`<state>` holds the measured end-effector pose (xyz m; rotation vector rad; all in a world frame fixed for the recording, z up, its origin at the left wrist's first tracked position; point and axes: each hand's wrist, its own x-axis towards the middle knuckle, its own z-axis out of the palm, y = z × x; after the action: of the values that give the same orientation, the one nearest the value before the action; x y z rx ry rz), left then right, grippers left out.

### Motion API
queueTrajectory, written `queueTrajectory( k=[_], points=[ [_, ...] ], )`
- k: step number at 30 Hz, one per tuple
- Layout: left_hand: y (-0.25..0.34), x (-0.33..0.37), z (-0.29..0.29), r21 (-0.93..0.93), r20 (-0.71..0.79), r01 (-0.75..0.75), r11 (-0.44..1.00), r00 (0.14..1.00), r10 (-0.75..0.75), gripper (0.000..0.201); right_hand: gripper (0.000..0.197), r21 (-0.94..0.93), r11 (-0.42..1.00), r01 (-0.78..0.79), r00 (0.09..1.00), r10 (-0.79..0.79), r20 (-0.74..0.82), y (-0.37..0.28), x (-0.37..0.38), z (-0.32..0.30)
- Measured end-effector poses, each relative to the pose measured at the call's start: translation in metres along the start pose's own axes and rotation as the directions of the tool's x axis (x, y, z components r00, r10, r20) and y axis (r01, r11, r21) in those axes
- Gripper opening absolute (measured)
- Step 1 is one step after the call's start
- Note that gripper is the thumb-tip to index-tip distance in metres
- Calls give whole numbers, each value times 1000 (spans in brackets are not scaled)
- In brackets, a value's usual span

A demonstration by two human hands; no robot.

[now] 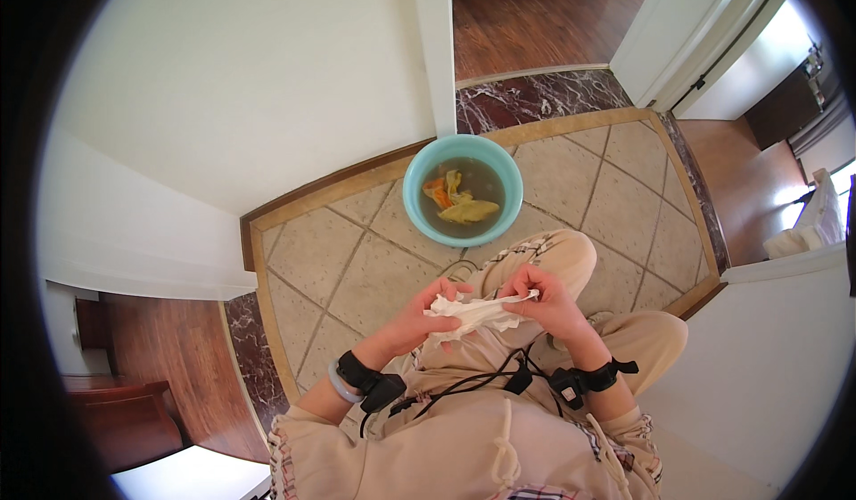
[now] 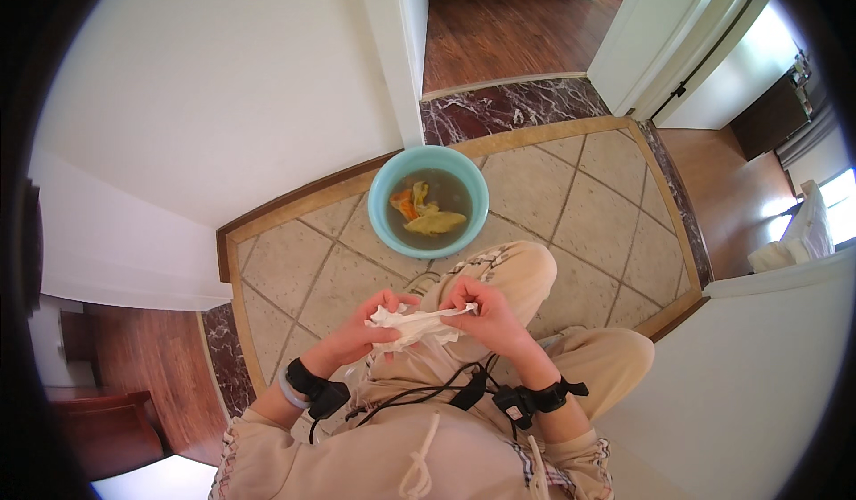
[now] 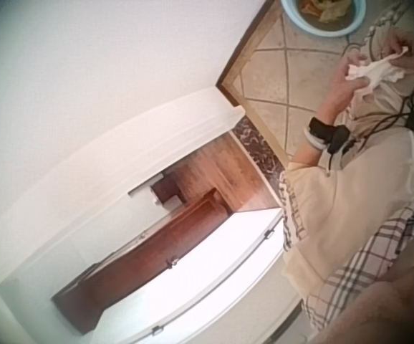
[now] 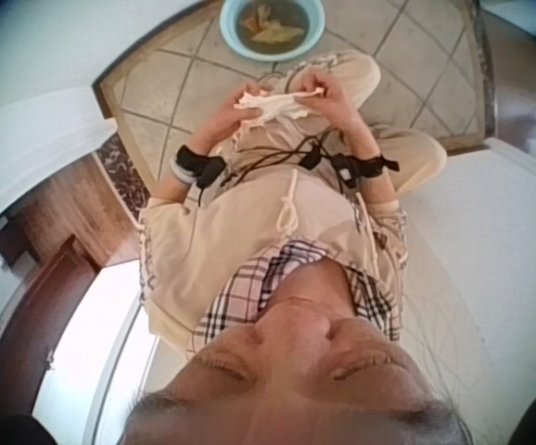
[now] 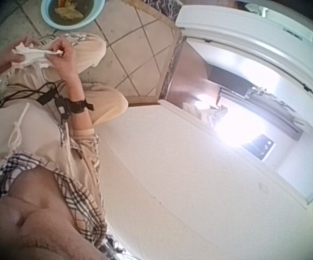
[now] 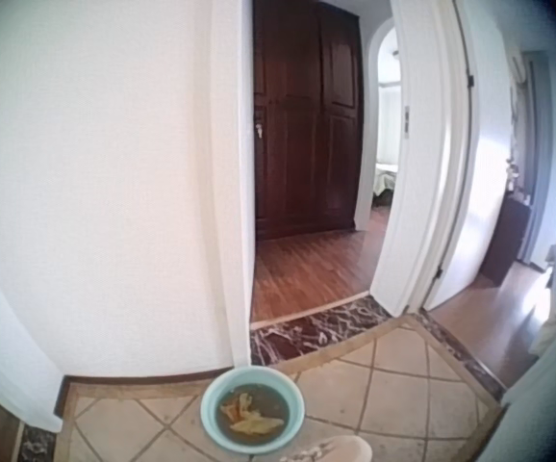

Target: The person scrubs a tiled floor with a green sponge, then wrings a yellow cloth in a blue bucket of water and wipes the floor. The person repeats scrubbing and wiping motions across the same area.

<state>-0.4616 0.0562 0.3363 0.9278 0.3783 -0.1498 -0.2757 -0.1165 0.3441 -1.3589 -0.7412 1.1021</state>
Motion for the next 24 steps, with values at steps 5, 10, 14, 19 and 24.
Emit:
queueTrajectory(
  k=[5, 10, 14, 19, 24],
  points=[
    [2, -7, -7, -87, 91, 37, 996, 995, -29, 44, 17, -22, 1000, -18, 1000, 17, -26, -6, 1, 3],
    [13, -10, -1, 273, 92, 22, 962, 995, -49, 55, 21, -398, 907, 140, 971, -47, 235, -15, -2, 7],
    [3, -9, -10, 350, 90, 130, 928, 981, -171, 50, 17, -400, 900, 172, 966, -76, 246, -7, -4, 1],
    [-12, -14, -22, 178, 25, 143, 974, 988, -149, 47, 14, -171, 971, 166, 985, -170, -10, 5, -3, -7],
    [-27, -26, -44, 128, -152, 72, 989, 987, -52, 44, 11, 116, 990, -77, 956, 106, -274, 9, -3, -11]
  ],
)
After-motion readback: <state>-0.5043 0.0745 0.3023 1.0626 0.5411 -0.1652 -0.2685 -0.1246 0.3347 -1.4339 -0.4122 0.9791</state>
